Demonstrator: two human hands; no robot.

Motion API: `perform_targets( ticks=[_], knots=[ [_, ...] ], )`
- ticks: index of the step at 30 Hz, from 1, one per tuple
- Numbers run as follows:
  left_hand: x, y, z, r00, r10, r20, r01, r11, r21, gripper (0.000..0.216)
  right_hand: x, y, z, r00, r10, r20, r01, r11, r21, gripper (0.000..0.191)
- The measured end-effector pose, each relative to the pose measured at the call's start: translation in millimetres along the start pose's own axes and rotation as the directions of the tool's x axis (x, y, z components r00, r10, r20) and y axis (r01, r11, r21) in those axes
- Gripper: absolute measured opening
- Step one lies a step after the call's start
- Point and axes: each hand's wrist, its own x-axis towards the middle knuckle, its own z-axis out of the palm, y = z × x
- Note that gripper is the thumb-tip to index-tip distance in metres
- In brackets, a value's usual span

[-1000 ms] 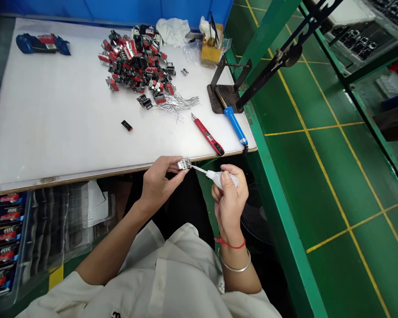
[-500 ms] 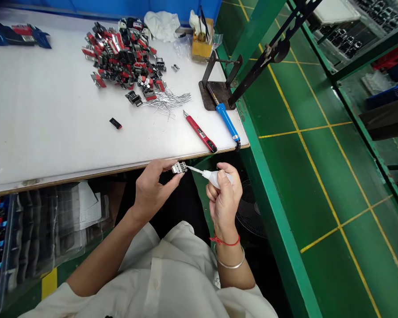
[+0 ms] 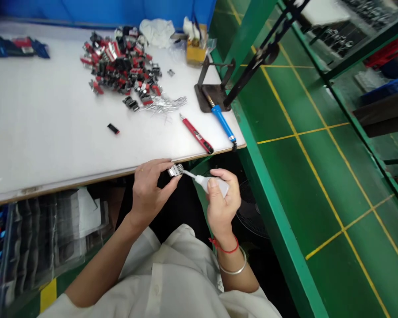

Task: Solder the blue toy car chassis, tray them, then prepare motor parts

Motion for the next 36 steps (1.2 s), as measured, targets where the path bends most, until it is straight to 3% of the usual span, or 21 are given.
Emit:
perform_targets(
  ticks=[3,6,10,13,17,22,27,31,36],
  knots=[
    [3.9,-4.8,-3.7,0.999,0.027,-0.019,-0.027,0.999,0.044,0.023,2.3,-4.8,4.9,1.0,0.021,0.012,-0.021,1.0,-0.015,0.024],
    [10.1,-11.4,-7.0,0.996,0.075,-0.048,-0.072,0.995,0.073,0.022,8.8,-12.1,13.4,0.982,0.174,0.077,-0.184,0.97,0.159,0.026],
    [13.6,-19.8,-8.4,0.993,0.083,-0.082,-0.073,0.991,0.114,0.026,18.2,-15.0,20.5,0.91,0.317,0.267,-0.407,0.802,0.436,0.038],
    [10.7,-21.5,-9.5,0.994,0.055,-0.097,-0.041,0.988,0.146,0.027,19.4,-14.5,20.7,0.884,0.316,0.344,-0.459,0.725,0.513,0.042],
    [6.3,-18.7,-10.8,0.993,0.045,-0.109,-0.027,0.987,0.156,0.025,15.7,-14.8,20.2,0.886,0.332,0.325,-0.459,0.728,0.508,0.044],
    [3.4,-15.2,-9.4,0.995,0.007,-0.103,0.008,0.99,0.144,0.023,8.0,-8.5,18.3,0.939,0.288,0.189,-0.34,0.861,0.377,0.034],
    [0.2,-14.1,-6.7,0.996,-0.008,-0.094,0.022,0.989,0.149,0.02,-0.1,1.0,14.2,0.997,0.061,0.051,-0.065,0.995,0.07,0.022],
    [-1.7,-14.6,-6.2,0.997,-0.014,-0.077,0.026,0.988,0.152,0.019,-3.1,1.3,14.4,0.988,-0.153,0.018,0.154,0.981,-0.117,0.017],
    [-3.5,-15.5,-5.7,0.997,-0.007,-0.073,0.018,0.988,0.151,0.018,-4.2,-0.9,16.7,0.97,-0.241,0.02,0.241,0.96,-0.14,0.013]
  ],
)
